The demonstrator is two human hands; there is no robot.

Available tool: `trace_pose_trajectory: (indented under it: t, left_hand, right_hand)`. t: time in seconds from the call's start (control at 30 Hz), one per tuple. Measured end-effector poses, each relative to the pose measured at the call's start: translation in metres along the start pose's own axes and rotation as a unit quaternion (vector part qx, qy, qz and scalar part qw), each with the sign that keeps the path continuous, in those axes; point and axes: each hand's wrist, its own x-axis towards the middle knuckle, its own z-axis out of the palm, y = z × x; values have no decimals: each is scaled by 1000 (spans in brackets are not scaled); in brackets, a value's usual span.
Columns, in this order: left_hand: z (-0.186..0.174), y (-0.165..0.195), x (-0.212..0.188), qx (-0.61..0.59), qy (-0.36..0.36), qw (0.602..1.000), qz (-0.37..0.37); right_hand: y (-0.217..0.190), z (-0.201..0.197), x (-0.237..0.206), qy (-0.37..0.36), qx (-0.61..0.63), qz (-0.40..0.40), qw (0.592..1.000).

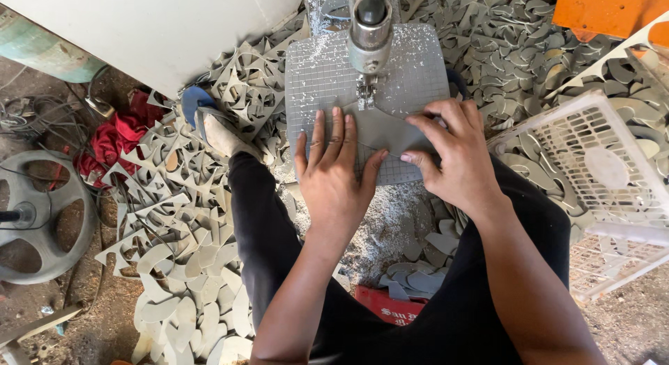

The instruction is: The person repeatedly places flat gray rubber pieces under a vertical cutting tool, guides them through the blade, and removes the cut pieces. The process is repeated multiple times with new pieces from a nearby pile.

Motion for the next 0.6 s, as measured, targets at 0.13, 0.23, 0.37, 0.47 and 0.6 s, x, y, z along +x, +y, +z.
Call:
trace_pose_trajectory:
  t: [0.13,0.23,0.37,0.47,0.6]
  left_hand:
    - [2,-2,3,-12,-1,1000,1]
    - [2,-4,4,-23,1,1000,1]
    - [4,-6,7,-28,-5,1000,-5]
    - [5,-7,10,-22,-3,1000,-4]
    - [4,-9,15,-23,-2,1000,-3]
  right_hand:
    - [0,2,1,5,-5,0,1000]
    - [-1,5,1,4,-12,5,1000]
    - [-1,7,2,3,-25,5,1000]
    - [-2,8,4,1,-28,10,1000]
    - [-4,9,8,3,-33,6,999]
